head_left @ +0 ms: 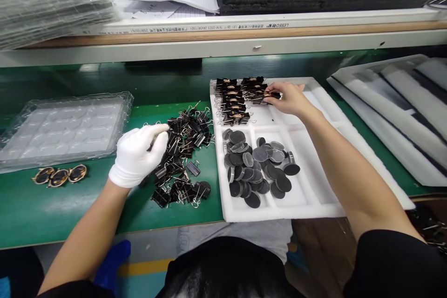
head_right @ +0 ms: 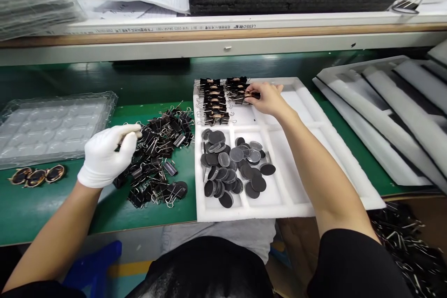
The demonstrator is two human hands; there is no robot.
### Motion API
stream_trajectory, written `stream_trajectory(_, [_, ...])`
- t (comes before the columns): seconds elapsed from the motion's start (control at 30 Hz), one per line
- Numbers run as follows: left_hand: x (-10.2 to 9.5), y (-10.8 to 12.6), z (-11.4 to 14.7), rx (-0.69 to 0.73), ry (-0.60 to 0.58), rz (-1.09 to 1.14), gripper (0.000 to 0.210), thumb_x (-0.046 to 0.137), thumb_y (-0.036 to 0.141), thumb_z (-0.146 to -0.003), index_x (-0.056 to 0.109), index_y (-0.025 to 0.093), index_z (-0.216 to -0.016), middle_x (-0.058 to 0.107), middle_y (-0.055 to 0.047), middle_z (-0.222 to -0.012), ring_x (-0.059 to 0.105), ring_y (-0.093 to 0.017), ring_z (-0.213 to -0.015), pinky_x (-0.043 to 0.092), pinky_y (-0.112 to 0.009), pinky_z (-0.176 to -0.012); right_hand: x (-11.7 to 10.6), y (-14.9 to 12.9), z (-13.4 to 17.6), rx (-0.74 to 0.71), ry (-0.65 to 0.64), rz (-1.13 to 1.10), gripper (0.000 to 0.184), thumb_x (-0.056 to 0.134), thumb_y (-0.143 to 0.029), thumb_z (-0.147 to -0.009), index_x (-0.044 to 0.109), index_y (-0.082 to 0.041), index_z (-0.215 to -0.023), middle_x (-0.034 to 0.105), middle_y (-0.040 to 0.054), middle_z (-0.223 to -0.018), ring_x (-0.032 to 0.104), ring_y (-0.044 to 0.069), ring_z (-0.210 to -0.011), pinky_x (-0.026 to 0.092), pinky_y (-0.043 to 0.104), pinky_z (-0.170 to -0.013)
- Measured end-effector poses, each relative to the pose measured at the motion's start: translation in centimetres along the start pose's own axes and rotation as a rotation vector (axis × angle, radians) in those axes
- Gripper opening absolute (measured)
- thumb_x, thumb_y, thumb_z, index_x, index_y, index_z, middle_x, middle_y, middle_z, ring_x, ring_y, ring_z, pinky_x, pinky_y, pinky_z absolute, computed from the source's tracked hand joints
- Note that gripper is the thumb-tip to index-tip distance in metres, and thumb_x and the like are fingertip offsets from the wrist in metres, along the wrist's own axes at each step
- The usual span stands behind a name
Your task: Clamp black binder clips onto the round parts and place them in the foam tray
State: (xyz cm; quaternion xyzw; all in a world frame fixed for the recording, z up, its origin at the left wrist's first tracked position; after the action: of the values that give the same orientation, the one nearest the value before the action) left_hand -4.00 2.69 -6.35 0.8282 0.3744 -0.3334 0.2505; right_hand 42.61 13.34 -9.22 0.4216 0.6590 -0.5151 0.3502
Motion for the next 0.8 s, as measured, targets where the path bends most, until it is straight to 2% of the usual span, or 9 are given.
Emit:
stream_trajectory(0.17, [0.0, 0.5, -0.2, 0.112, 0.068, -0.021, 0.022, 0.057, 0.02, -0.098, 0.077, 0.018, -0.106, 0.084, -0.004, -0.088, 0.079, -0.022, -0.079, 0.058, -0.033, -0.073, 0.2, -0.3, 0.4, -0.001, -0.021, -0.007, 0.024, 0.067, -0.039, -0.088, 0.071, -0.025, -0.107, 0.077, 0.0134, -0.117, 0.064, 0.043, -0.119, 0.035, 0.064, -0.104])
stream_trajectory(0.3, [0.0, 0.6, -0.2, 0.156, 0.089, -0.034, 0.021, 0.058, 0.019, -0.098, 0.077, 0.017, -0.106, 0.083, -0.004, -0.086, 0.078, -0.021, -0.076, 0.057, -0.032, -0.071, 1.5, -0.8, 0.5, -0.038, 0.059, -0.001, 0.031, 0.066, -0.039, -0.088, 0.071, -0.021, -0.113, 0.063, 0.0185, -0.128, 0.055, 0.043, -0.127, 0.036, 0.062, -0.106])
stream_trajectory(0.43, [0.1, 0.5, -0.1, 0.175, 0.09, -0.045, 0.02, 0.058, 0.019, -0.098, 0.077, 0.018, -0.105, 0.083, -0.002, -0.086, 0.077, -0.021, -0.075, 0.056, -0.032, -0.071, 2.7, -0.8, 0.6, -0.012, 0.065, -0.025, 0.033, 0.065, -0.04, -0.087, 0.07, -0.02, -0.113, 0.057, 0.0175, -0.123, 0.052, 0.04, -0.126, 0.039, 0.061, -0.108])
stream_trajectory(0.57, [-1.1, -0.5, -0.4, 0.185, 0.112, -0.164, 0.019, 0.061, 0.023, -0.097, 0.077, 0.022, -0.107, 0.083, -0.001, -0.092, 0.074, -0.02, -0.071, 0.053, -0.033, -0.07, 1.8, -1.7, 2.1, 0.016, 0.136, -0.02, 0.058, 0.067, -0.054, -0.085, 0.062, -0.022, -0.132, 0.055, 0.0207, -0.132, 0.05, 0.042, -0.13, 0.037, 0.066, -0.111])
stream_trajectory(0.6, [-1.7, -1.2, -0.5, 0.154, 0.13, -0.21, 0.02, 0.062, 0.024, -0.097, 0.077, 0.023, -0.11, 0.084, -0.002, -0.094, 0.074, -0.02, -0.074, 0.053, -0.034, -0.072, 1.2, -2.2, 2.8, 0.034, 0.155, -0.009, 0.063, 0.066, -0.058, -0.086, 0.059, -0.021, -0.136, 0.054, 0.0229, -0.135, 0.049, 0.043, -0.132, 0.037, 0.067, -0.111])
stream_trajectory(0.67, [-3.2, -3.3, 0.0, 0.012, 0.208, -0.258, 0.025, 0.062, 0.027, -0.098, 0.075, 0.022, -0.119, 0.083, -0.005, -0.104, 0.076, -0.022, -0.085, 0.056, -0.036, -0.081, -0.3, -3.4, 4.7, 0.067, 0.172, 0.023, 0.062, 0.059, -0.062, -0.089, 0.059, -0.019, -0.134, 0.055, 0.026, -0.137, 0.052, 0.043, -0.132, 0.039, 0.066, -0.11])
stream_trajectory(0.7, [-4.2, -4.6, 0.6, -0.092, 0.276, -0.247, 0.028, 0.059, 0.028, -0.1, 0.073, 0.02, -0.124, 0.082, -0.007, -0.11, 0.076, -0.023, -0.093, 0.058, -0.038, -0.086, -0.9, -4.0, 5.9, 0.058, 0.106, 0.043, 0.056, 0.055, -0.062, -0.092, 0.061, -0.02, -0.128, 0.06, 0.0252, -0.133, 0.055, 0.043, -0.13, 0.041, 0.066, -0.109])
stream_trajectory(0.77, [-6.1, -7.6, 2.9, -0.313, 0.45, -0.198, 0.032, 0.052, 0.027, -0.103, 0.067, 0.015, -0.129, 0.077, -0.011, -0.119, 0.074, -0.025, -0.106, 0.058, -0.042, -0.095, -1.8, -5.0, 8.5, -0.023, -0.082, 0.003, 0.04, 0.059, -0.061, -0.091, 0.068, -0.025, -0.104, 0.073, 0.0169, -0.107, 0.07, 0.037, -0.103, 0.053, 0.059, -0.098])
stream_trajectory(0.8, [-7.0, -9.1, 4.5, -0.416, 0.528, -0.185, 0.031, 0.049, 0.025, -0.103, 0.064, 0.013, -0.128, 0.074, -0.012, -0.121, 0.072, -0.025, -0.111, 0.056, -0.045, -0.098, -1.7, -5.0, 9.9, -0.061, -0.292, -0.044, 0.036, 0.063, -0.062, -0.09, 0.069, -0.028, -0.1, 0.076, 0.0138, -0.103, 0.073, 0.034, -0.095, 0.058, 0.054, -0.092])
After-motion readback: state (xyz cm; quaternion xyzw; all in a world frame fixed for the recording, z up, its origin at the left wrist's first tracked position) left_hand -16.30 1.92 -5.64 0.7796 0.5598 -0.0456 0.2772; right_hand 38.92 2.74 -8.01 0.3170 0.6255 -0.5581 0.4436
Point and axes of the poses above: each hand's wrist, its own z-axis away from the middle knuckle, its own x-axis out of the palm, y = z × x, the point moved 3 cm from there along -z, towards the middle knuckle
